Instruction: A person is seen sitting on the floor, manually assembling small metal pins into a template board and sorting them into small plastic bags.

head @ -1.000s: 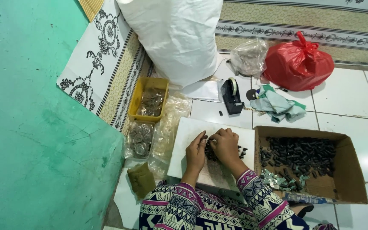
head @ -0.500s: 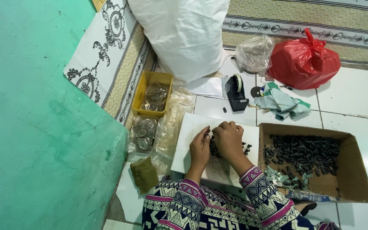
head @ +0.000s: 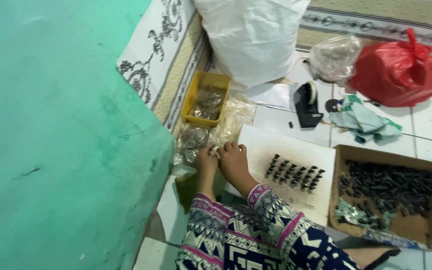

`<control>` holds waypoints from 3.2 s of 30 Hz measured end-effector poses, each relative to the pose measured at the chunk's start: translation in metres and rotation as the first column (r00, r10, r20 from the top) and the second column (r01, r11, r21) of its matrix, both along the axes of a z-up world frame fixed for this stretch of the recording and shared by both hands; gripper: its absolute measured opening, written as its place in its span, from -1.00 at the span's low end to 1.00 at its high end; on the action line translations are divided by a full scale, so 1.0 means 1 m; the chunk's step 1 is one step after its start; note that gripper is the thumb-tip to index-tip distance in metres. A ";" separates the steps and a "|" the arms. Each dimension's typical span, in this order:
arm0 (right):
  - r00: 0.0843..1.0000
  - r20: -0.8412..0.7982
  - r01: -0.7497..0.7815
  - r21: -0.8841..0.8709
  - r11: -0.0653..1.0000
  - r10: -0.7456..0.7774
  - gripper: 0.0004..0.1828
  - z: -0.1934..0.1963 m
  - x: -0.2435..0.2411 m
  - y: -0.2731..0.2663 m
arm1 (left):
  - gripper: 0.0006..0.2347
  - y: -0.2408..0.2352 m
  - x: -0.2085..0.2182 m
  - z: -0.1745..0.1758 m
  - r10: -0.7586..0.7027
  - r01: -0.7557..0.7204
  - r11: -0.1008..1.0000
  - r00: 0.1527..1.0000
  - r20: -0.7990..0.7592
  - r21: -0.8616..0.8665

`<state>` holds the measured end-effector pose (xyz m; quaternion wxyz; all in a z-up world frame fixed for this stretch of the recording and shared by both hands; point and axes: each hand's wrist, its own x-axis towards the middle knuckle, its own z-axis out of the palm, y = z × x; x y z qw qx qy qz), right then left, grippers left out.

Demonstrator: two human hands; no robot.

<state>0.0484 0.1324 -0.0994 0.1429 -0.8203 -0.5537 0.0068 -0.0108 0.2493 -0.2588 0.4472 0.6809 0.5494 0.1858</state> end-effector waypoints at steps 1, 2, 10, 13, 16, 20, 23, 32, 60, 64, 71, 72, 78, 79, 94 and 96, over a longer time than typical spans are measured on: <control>1.000 -0.004 -0.013 0.002 1.000 0.013 -0.87 -0.017 0.001 0.008 | -0.67 -0.004 -0.004 0.019 0.013 -0.013 1.000 1.000 -0.004 0.002; 1.000 0.019 -0.013 -0.041 0.999 0.014 -0.80 -0.034 0.002 0.016 | -0.70 -0.008 -0.008 0.038 0.055 -0.053 0.996 0.998 0.029 -0.076; 0.989 0.115 -0.042 -0.381 0.923 0.093 -0.45 -0.010 0.008 0.028 | -0.72 -0.033 0.002 0.110 0.317 -0.298 0.879 0.948 -0.011 -0.372; 0.989 0.113 -0.050 -0.372 0.927 0.099 -0.65 -0.021 0.009 0.035 | -0.71 -0.028 0.007 0.094 0.351 -0.332 0.817 0.935 -0.050 -0.472; 0.990 0.108 -0.057 -0.267 0.962 0.089 -0.80 -0.043 0.013 0.038 | -0.69 -0.035 0.000 0.139 0.364 -0.366 0.806 0.926 -0.097 -0.466; 0.988 0.132 -0.056 -0.157 0.986 0.077 -0.79 -0.066 0.019 0.036 | -0.71 -0.036 0.003 0.120 0.315 -0.318 0.874 0.947 -0.070 -0.367; 0.985 0.148 -0.082 -0.084 0.993 0.094 -0.81 -0.066 0.019 0.031 | -0.80 -0.046 -0.008 0.136 0.140 -0.163 0.978 0.976 -0.167 -0.129; 0.959 -0.284 0.054 0.185 0.981 0.001 -0.74 0.020 0.004 -0.029 | -0.89 -0.090 -0.010 0.191 0.203 -0.361 0.714 0.927 0.316 0.600; 0.085 -0.879 0.579 -0.339 0.742 -0.469 -0.78 0.122 0.015 -0.361 | -0.81 -0.316 -0.028 0.255 -0.672 0.602 0.731 0.717 0.184 0.322; 0.058 -0.989 0.567 -0.078 0.820 -0.134 -0.66 0.065 0.011 -0.370 | -0.73 -0.338 -0.030 0.253 -0.621 0.641 0.751 0.767 0.161 -0.158; -0.191 -0.977 0.565 -0.189 0.803 -0.096 -0.67 0.071 0.014 -0.380 | -0.87 -0.323 -0.036 0.254 -0.617 0.688 0.592 0.722 0.313 -0.421; -0.251 -0.966 0.559 -0.201 0.804 -0.066 -0.70 0.078 0.014 -0.380 | -0.83 -0.323 -0.036 0.260 -0.618 0.676 0.592 0.730 0.292 -0.438; -0.266 -0.929 0.628 0.036 0.778 0.258 -0.77 0.043 0.028 -0.395 | -0.91 -0.329 -0.035 0.218 -0.580 0.608 0.749 0.794 0.182 -0.264; -0.267 -0.928 0.630 0.037 0.776 0.261 -0.77 0.065 0.021 -0.387 | -0.91 -0.334 -0.038 0.220 -0.583 0.610 0.747 0.792 0.180 -0.263; 0.432 -0.697 0.680 -0.165 0.714 -0.573 -0.22 0.111 -0.015 -0.364 | -0.93 -0.368 -0.062 0.250 -0.479 0.846 0.469 0.484 0.733 -0.252; 0.484 -0.651 0.653 -0.175 0.737 -0.584 -0.22 0.099 -0.016 -0.363 | -0.86 -0.367 -0.060 0.262 -0.537 0.739 0.590 0.659 0.526 -0.324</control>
